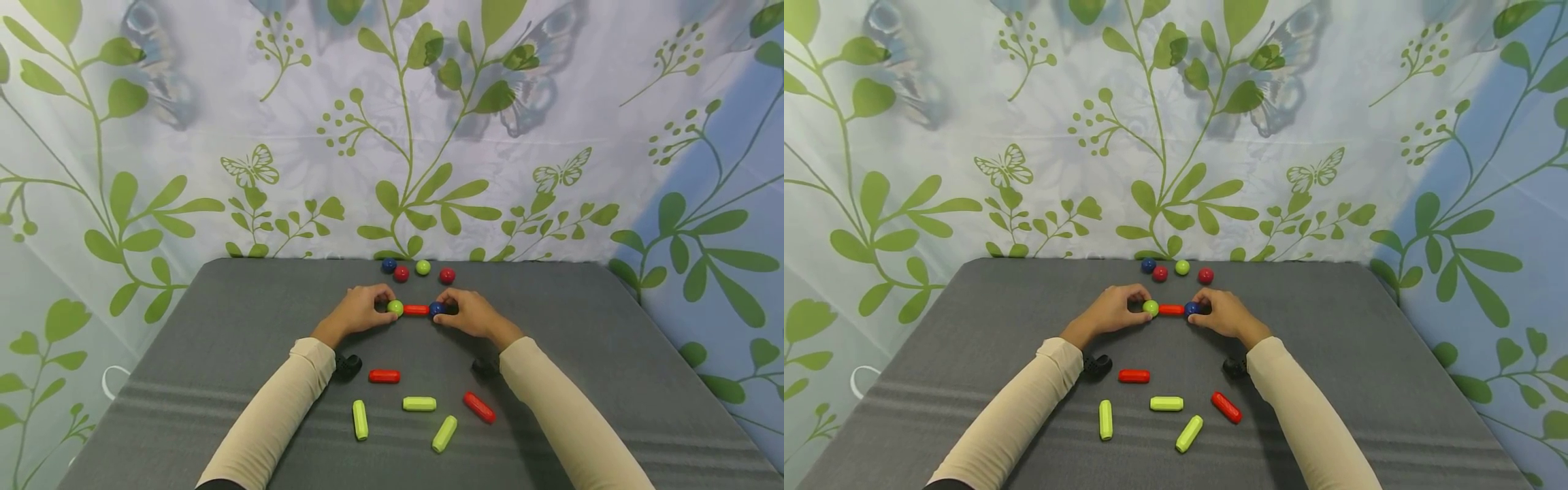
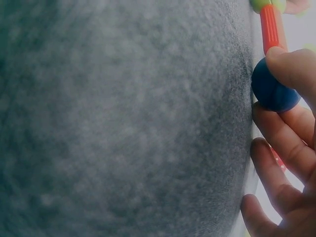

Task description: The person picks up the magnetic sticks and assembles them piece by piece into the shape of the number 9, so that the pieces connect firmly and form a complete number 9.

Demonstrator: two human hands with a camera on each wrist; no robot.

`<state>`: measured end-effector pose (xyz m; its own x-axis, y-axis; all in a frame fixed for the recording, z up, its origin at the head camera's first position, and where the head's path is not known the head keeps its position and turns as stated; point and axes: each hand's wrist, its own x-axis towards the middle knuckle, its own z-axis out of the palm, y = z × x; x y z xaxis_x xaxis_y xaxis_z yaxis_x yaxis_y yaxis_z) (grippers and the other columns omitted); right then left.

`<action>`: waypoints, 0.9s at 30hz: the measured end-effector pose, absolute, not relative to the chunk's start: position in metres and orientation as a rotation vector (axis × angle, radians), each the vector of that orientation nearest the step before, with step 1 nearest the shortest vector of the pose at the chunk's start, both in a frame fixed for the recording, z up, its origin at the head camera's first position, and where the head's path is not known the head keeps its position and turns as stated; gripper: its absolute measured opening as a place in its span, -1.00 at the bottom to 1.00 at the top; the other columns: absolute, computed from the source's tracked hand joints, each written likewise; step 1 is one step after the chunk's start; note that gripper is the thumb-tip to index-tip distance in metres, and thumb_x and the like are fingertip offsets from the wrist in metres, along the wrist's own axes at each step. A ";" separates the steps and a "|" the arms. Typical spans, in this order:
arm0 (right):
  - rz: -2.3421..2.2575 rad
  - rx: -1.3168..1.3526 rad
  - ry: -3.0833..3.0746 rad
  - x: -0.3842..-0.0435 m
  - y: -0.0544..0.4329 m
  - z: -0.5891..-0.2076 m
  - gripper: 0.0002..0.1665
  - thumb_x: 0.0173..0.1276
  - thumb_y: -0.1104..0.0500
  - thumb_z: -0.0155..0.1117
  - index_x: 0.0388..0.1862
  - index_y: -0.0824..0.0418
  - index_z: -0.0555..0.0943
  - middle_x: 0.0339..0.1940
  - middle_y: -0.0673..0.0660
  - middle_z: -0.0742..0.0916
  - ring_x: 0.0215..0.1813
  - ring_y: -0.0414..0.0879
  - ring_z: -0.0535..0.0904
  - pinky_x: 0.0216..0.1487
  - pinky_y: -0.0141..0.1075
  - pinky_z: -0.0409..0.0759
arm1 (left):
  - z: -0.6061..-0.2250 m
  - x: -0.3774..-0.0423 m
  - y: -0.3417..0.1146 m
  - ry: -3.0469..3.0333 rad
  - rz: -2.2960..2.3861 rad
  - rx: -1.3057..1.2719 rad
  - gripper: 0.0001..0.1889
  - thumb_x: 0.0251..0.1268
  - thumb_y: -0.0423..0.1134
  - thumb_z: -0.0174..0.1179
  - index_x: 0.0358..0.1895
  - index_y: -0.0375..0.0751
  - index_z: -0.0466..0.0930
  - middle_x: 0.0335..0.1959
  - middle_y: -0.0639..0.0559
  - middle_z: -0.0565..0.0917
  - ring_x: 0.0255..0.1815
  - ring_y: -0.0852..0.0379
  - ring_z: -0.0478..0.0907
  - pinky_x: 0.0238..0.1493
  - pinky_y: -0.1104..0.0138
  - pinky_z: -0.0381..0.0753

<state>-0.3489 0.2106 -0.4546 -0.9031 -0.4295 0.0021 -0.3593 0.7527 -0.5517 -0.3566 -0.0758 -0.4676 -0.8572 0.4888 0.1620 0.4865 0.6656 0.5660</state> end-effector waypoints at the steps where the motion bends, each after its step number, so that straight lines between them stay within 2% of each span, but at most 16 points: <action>1: -0.851 -0.637 2.822 -0.349 0.211 -0.455 -0.58 0.28 -0.01 0.52 0.02 0.13 0.64 -0.15 0.03 0.70 -0.09 -0.04 0.58 0.05 -0.01 0.52 | -0.468 -0.357 -0.076 2.863 0.967 0.834 -0.72 0.21 -0.07 0.48 -0.12 0.01 0.61 -0.24 0.19 0.68 -0.13 0.15 0.58 0.30 -0.44 0.01; 27: -0.851 -0.629 2.812 -0.347 0.208 -0.451 -0.61 0.31 0.03 0.50 0.03 0.14 0.63 -0.13 0.05 0.69 -0.07 -0.03 0.57 0.07 0.00 0.50 | -0.468 -0.358 -0.077 2.846 1.000 0.830 -0.73 0.21 -0.08 0.48 -0.11 0.02 0.62 -0.25 0.21 0.68 -0.12 0.15 0.57 0.30 -0.44 -0.02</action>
<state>-0.3467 0.2082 -0.4512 -0.9034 -0.4287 -0.0095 -0.3515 0.7531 -0.5561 -0.3576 -0.0768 -0.4684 -0.8591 0.4868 0.1583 0.4788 0.6547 0.5849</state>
